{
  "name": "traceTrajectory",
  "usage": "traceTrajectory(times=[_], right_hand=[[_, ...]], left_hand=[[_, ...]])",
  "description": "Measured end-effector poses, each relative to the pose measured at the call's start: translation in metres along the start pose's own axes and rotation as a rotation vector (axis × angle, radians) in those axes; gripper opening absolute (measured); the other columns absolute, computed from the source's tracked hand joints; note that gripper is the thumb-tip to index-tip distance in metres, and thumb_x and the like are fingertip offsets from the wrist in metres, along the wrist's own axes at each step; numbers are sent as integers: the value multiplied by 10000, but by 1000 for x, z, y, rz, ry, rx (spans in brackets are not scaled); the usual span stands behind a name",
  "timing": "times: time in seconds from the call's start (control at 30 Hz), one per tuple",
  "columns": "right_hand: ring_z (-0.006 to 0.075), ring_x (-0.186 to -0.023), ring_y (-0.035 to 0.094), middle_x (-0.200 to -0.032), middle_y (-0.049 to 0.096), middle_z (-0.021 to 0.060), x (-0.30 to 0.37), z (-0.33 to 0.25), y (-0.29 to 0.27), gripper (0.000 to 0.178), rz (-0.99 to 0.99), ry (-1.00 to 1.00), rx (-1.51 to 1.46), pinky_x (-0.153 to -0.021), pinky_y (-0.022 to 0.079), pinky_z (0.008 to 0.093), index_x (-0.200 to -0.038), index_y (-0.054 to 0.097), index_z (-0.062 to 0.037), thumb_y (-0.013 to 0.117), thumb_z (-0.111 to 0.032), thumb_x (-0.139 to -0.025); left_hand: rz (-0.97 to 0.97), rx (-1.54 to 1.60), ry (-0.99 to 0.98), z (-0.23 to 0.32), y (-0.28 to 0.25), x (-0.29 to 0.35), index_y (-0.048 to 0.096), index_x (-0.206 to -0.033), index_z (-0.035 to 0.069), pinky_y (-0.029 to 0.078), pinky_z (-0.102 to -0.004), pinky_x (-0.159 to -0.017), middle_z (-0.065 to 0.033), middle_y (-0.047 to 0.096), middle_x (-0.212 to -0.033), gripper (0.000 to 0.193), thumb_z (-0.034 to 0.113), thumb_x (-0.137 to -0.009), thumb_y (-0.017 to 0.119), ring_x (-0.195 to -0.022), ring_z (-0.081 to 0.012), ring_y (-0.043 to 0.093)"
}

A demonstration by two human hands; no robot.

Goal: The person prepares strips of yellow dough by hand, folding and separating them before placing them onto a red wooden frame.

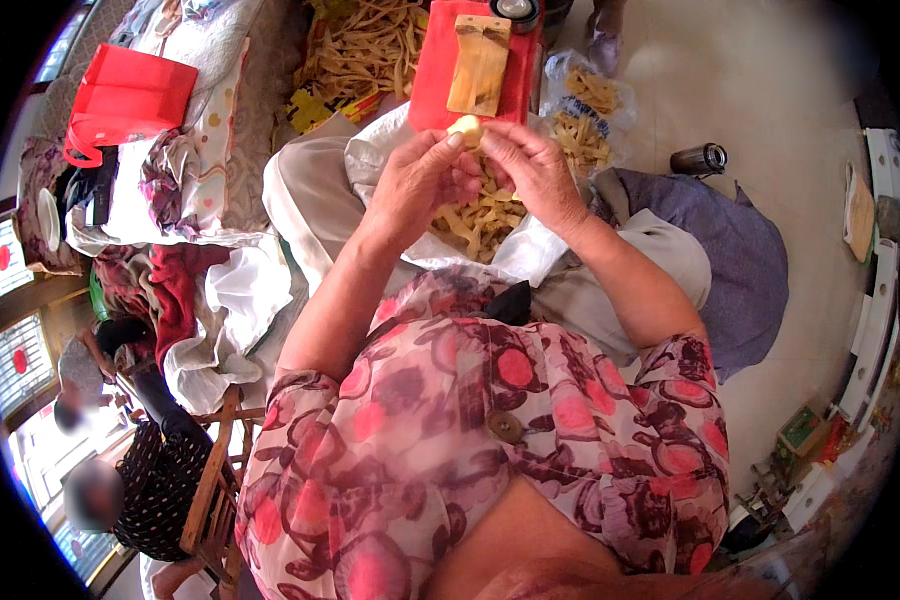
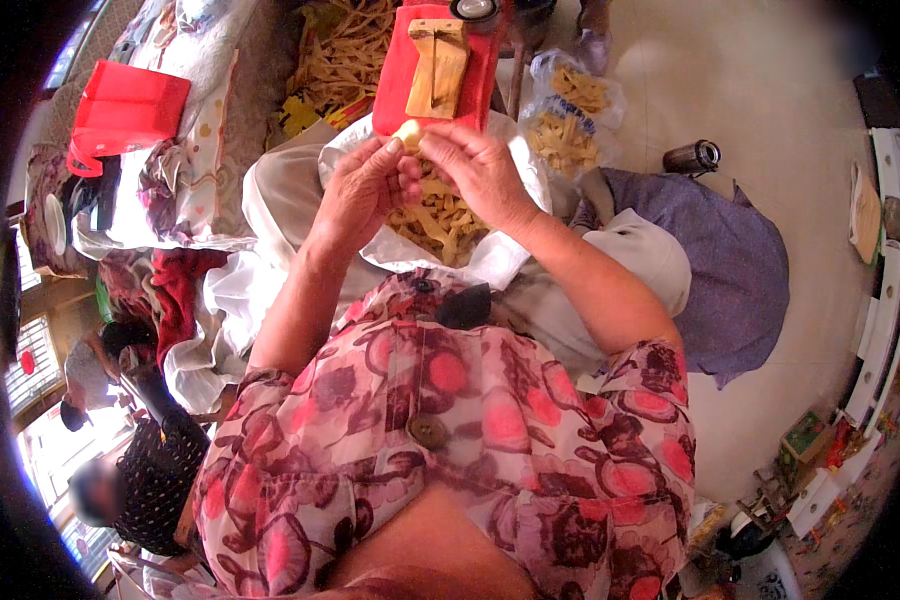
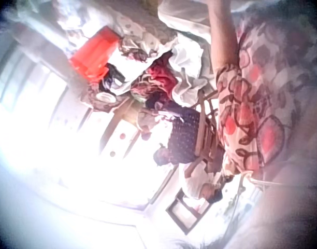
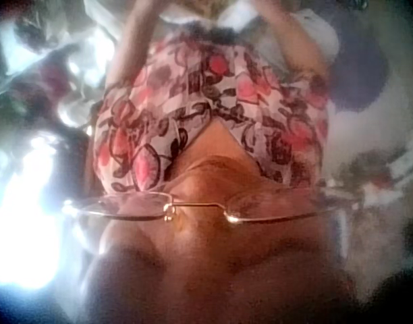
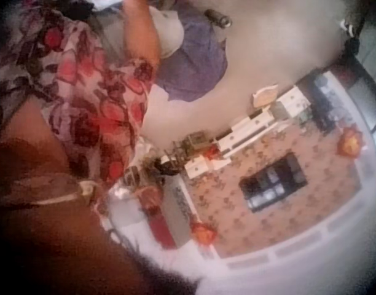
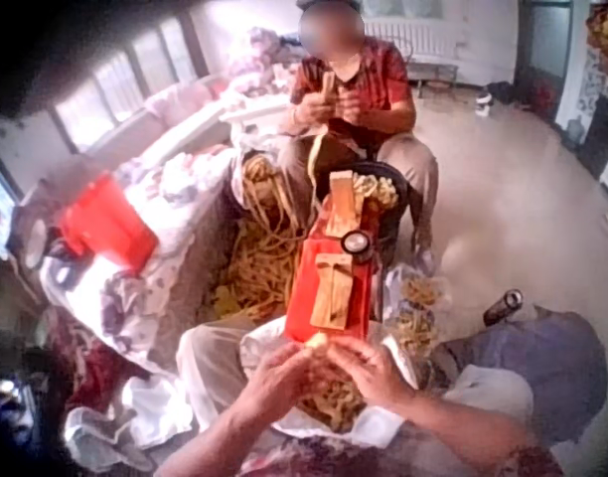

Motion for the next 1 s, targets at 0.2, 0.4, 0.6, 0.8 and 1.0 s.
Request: traceTrajectory(times=[0.2, 0.4, 0.6, 0.8, 1.0], right_hand=[[19, -523, 363, -631, 421, -85, 6, 21, 11, 235, -364, 382, -492, -458, 304, 168, -1059, 587, -70, 553, -254, -917], [9, -534, 369, -647, 430, -83, -6, 15, 6, 184, -144, 248, -370, -448, 297, 159, -986, 570, -74, 567, -238, -902], [13, -518, 368, -682, 478, -72, -10, 10, -13, 154, 76, 404, -569, -436, 275, 172, -929, 556, -122, 573, -271, -896], [20, -426, 311, -569, 436, -71, -20, -12, -34, 206, 3, 124, -440, -399, 233, 172, -882, 535, -96, 602, -291, -875], [13, -454, 314, -576, 411, -84, -19, -8, -27, 140, -97, 100, -388, -408, 242, 162, -879, 526, -115, 592, -238, -886]], left_hand=[[8, -293, 117, 3, -7, -3, 532, -990, 28, 450, -211, -527, -11, 552, -684, 192, 198, -908, 566, -556, -83, 515], [180, -442, 493, 2, 2, -1, 578, -996, -11, 441, -200, -544, -10, 578, -681, 174, 118, -882, 602, -593, -64, 522], [32, -461, 476, 12, 11, -3, 605, -873, -14, 470, -204, -578, -20, 607, -685, 99, 84, -868, 609, -617, -62, 556], [-46, -311, 462, 38, 23, 27, 605, -810, -1, 465, -212, -570, -17, 596, -652, 116, 96, -872, 608, -590, -69, 548], [182, -985, 762, 57, 7, 25, 601, -1023, 7, 494, -313, -711, -111, 605, -977, 322, 52, -722, 704, -840, -218, 605]])
Point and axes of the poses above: each hand's wrist, its own x-axis away from the middle knuckle, its own y-axis out of the palm, z = x × y, the point moved 6 cm from there along -x, towards the middle knuckle
